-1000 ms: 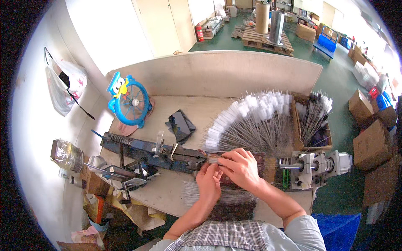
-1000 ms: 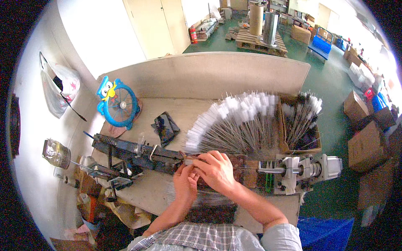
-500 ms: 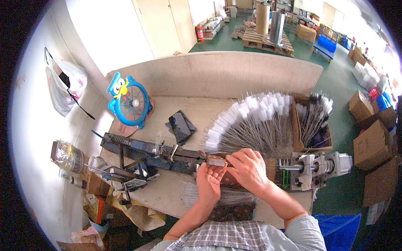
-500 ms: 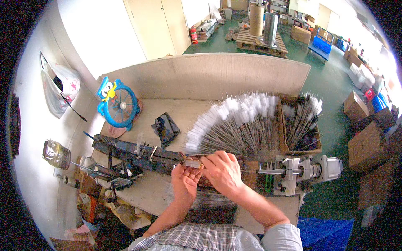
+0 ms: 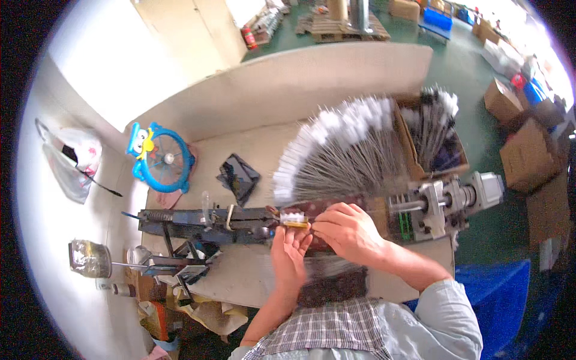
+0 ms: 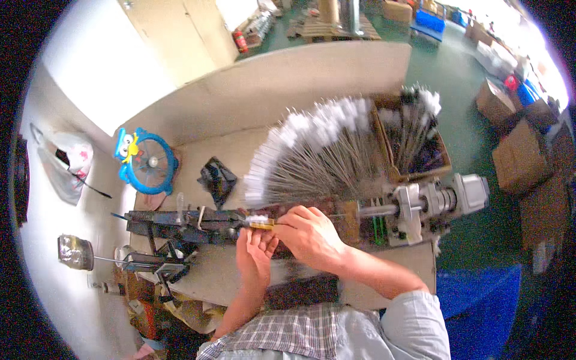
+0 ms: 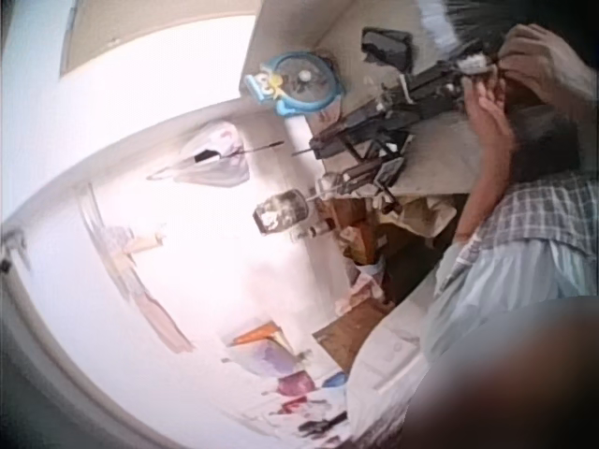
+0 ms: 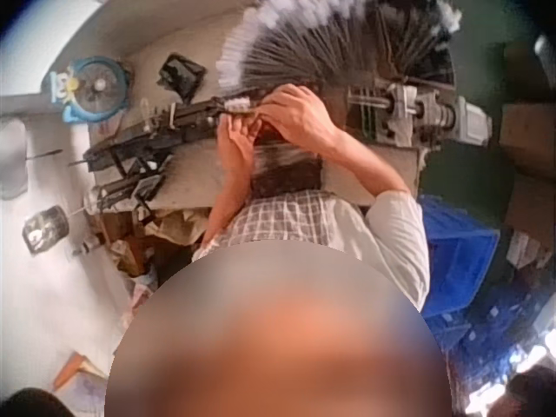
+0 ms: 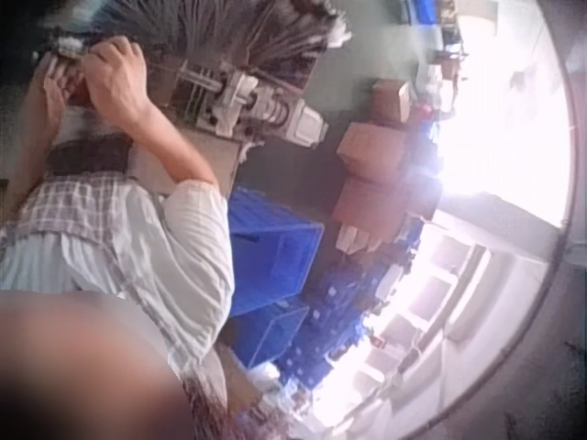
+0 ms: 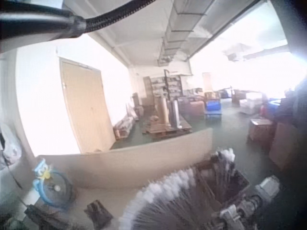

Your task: Processing bundles of white fibrous rods using an industrial mechanical machine.

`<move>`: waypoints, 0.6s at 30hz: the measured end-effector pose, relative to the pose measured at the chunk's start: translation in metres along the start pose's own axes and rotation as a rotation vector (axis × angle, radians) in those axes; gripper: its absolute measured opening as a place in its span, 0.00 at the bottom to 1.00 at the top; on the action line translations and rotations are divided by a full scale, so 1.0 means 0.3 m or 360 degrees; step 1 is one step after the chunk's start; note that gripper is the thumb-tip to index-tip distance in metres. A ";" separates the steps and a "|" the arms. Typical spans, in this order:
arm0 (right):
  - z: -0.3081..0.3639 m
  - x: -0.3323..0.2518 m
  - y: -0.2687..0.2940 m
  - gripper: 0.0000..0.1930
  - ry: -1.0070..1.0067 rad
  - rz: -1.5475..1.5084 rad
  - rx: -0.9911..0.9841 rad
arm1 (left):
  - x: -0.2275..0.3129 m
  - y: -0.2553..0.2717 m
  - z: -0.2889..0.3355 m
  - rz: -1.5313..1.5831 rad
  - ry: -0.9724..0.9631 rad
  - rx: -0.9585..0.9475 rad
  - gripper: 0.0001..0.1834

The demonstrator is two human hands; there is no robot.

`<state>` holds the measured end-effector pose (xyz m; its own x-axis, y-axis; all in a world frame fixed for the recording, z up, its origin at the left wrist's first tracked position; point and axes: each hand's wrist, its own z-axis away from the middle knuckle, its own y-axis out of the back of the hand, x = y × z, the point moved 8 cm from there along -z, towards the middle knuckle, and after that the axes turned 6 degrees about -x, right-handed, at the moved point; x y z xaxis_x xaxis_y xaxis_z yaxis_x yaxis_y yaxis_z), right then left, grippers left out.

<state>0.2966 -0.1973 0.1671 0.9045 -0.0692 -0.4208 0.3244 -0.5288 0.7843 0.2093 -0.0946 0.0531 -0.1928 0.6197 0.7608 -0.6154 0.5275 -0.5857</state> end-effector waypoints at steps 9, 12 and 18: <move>0.264 0.132 -0.162 0.06 -0.0405 -0.0071 -0.0684 | 0.137 0.455 0.151 -0.0294 -0.0176 0.0578 0.20; 0.339 0.183 -0.252 0.07 -0.0591 0.0048 -0.1138 | 0.187 0.858 0.250 0.0461 -0.0258 0.1078 0.19; 0.314 0.185 -0.183 0.07 -0.0552 0.0052 -0.1008 | 0.493 1.311 0.430 0.0268 -0.0774 0.1246 0.23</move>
<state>0.3030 -0.2518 0.0576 0.8108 -0.3966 -0.4305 0.4917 0.0627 0.8685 -0.1597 0.1296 -0.0286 -0.5157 0.2482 0.8200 -0.8557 -0.1978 -0.4782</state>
